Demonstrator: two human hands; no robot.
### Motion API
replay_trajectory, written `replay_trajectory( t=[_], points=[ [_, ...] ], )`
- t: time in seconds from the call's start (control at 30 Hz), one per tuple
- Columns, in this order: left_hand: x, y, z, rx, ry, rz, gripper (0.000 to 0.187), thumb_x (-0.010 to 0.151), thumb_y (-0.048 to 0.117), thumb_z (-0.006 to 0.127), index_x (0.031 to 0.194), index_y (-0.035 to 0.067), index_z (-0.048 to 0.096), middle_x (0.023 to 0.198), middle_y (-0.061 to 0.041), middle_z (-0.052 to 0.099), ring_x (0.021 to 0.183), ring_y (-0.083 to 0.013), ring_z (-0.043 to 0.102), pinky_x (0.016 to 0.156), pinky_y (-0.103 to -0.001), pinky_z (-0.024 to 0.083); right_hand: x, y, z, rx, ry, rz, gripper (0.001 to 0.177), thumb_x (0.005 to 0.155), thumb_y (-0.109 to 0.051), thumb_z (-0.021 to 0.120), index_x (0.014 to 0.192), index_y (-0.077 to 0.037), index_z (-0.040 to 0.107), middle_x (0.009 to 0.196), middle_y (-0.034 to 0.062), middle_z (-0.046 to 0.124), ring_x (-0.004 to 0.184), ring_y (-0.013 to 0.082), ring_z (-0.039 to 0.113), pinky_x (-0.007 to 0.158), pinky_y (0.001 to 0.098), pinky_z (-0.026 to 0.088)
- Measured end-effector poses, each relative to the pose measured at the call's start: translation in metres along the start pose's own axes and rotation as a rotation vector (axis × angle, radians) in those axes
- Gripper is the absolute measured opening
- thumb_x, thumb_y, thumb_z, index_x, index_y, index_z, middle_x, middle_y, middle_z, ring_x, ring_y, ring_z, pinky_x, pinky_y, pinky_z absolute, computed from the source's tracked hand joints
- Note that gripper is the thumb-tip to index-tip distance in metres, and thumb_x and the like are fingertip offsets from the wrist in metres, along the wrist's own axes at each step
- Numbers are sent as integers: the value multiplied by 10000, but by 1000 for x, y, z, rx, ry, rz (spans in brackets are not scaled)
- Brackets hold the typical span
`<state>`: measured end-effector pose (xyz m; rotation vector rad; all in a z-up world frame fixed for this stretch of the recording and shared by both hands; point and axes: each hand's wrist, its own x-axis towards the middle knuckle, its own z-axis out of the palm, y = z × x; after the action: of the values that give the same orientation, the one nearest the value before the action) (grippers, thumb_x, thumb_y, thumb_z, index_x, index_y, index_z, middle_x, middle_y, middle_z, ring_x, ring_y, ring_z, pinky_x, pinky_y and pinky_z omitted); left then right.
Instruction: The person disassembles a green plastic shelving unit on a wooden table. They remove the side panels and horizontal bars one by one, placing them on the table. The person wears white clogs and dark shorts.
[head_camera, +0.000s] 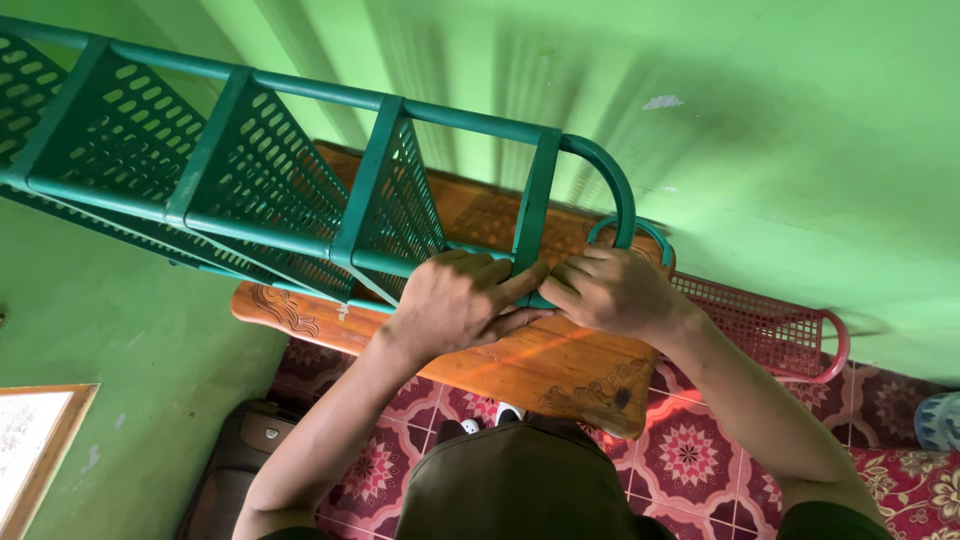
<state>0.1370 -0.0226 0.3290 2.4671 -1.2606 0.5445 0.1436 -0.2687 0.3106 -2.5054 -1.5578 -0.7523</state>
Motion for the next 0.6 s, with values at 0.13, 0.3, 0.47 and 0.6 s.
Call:
replay_trajectory(
  t=[0.13, 0.3, 0.47, 0.6],
  points=[
    [-1, 4, 5, 25, 66, -12, 501, 965, 597, 619, 1247, 192, 708, 756, -11, 679, 600, -189, 663, 521, -329, 504, -6, -2, 6, -7, 72, 40, 210, 810, -87, 744, 767, -94, 539, 629, 33, 583, 589, 170, 620, 573, 320, 521],
    [2, 8, 4, 65, 87, -41, 505, 945, 620, 635, 1216, 204, 726, 742, -1, 656, 655, -182, 672, 581, -326, 523, -15, -5, 12, 30, 87, 132, 263, 703, -123, 781, 739, -94, 522, 623, 41, 590, 574, 198, 625, 546, 353, 507],
    [2, 15, 1, 8, 103, -86, 608, 941, 643, 656, 1312, 162, 671, 855, -5, 658, 854, -201, 629, 738, -360, 502, -23, -23, 13, 71, 153, 247, 315, 794, -166, 828, 778, -90, 523, 673, 36, 616, 593, 174, 639, 541, 320, 487],
    [-6, 26, 7, 108, 114, -190, 729, 916, 629, 681, 1467, 163, 580, 967, -107, 590, 940, -287, 556, 822, -424, 455, -27, -48, 13, 105, 177, 573, 398, 866, -273, 881, 765, -87, 544, 578, 18, 580, 491, 165, 586, 486, 327, 443]
  ],
)
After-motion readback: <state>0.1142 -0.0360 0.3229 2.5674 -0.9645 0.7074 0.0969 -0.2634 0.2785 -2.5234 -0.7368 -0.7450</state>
